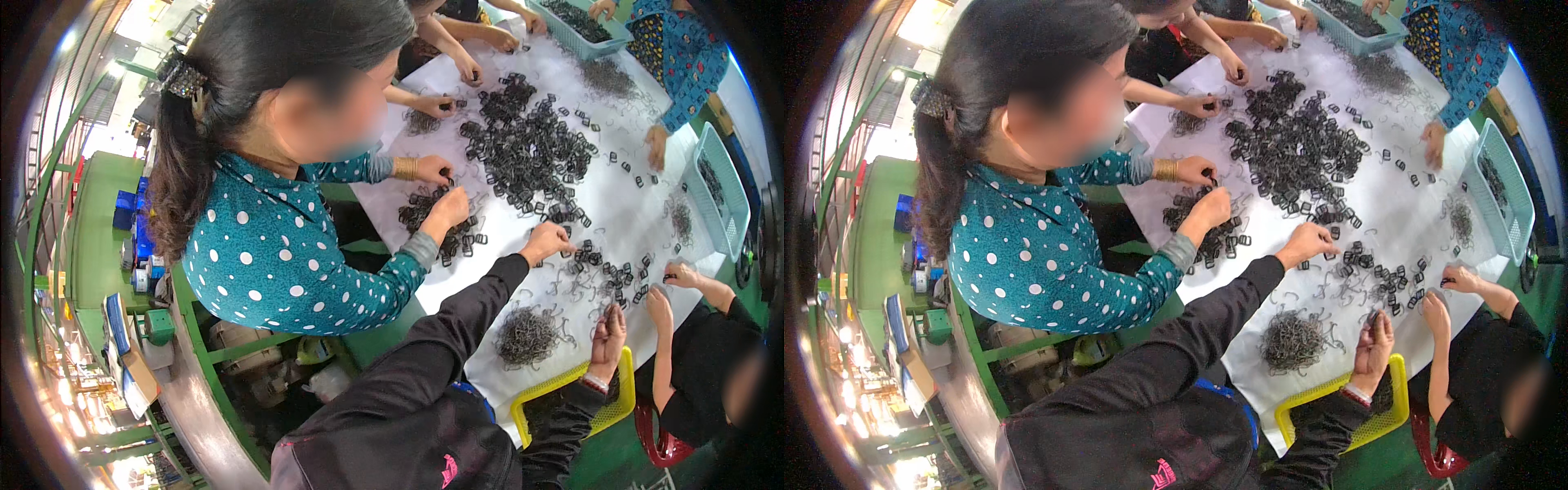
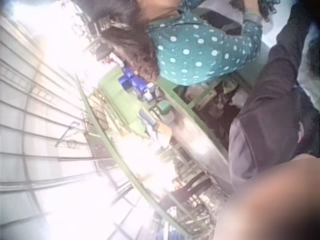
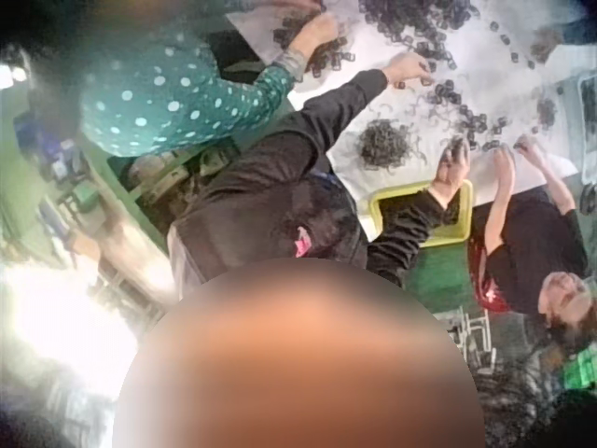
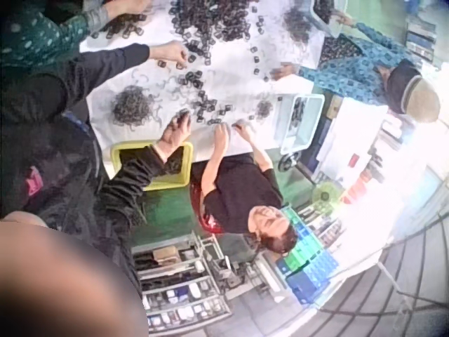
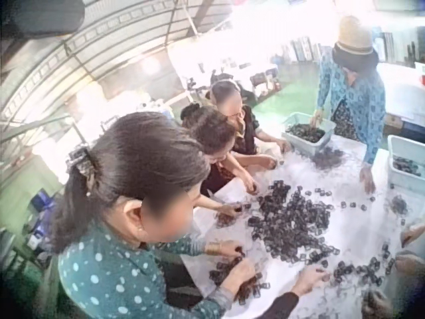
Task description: The person sits at a table with several others and repeatedly picks up small black electronic components and wire loops from a white sheet, then places them into a yellow basket. The group works together to sort and collect the parts throughout the clip.
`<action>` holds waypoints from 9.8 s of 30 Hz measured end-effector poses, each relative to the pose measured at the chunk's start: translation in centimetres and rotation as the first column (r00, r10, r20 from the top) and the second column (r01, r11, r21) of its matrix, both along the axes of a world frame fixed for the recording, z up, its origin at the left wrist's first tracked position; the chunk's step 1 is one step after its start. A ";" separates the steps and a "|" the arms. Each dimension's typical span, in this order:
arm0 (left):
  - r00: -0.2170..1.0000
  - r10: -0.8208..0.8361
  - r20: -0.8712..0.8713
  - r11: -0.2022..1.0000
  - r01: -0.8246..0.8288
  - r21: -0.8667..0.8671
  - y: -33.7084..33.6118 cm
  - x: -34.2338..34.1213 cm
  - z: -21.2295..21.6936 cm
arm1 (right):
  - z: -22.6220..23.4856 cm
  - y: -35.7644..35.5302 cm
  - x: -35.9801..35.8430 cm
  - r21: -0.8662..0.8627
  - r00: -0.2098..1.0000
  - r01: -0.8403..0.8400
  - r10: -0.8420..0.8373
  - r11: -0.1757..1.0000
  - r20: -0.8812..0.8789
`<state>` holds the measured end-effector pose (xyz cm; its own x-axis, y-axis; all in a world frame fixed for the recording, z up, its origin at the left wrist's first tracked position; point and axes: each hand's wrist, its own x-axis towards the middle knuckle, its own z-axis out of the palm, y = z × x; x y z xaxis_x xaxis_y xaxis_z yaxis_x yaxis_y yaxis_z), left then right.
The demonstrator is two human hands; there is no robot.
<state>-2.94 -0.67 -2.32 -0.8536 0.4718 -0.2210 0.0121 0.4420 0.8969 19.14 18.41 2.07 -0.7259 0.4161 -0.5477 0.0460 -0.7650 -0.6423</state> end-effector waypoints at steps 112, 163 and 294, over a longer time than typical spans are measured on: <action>0.741 -0.569 -0.357 0.759 0.305 -0.575 9.4 3.6 -5.8 | 6.2 -5.1 18.7 -0.430 0.931 0.291 -0.356 0.855 -0.079; 0.767 -0.623 -0.156 0.697 0.453 -0.556 6.7 5.3 -5.8 | -8.6 1.2 -11.8 0.792 0.806 -0.591 -0.149 -0.151 0.573; 0.476 -0.224 0.850 0.958 -0.051 0.281 9.4 1.2 -3.2 | -1.8 4.7 -0.9 0.900 0.872 -0.351 -0.260 0.259 0.415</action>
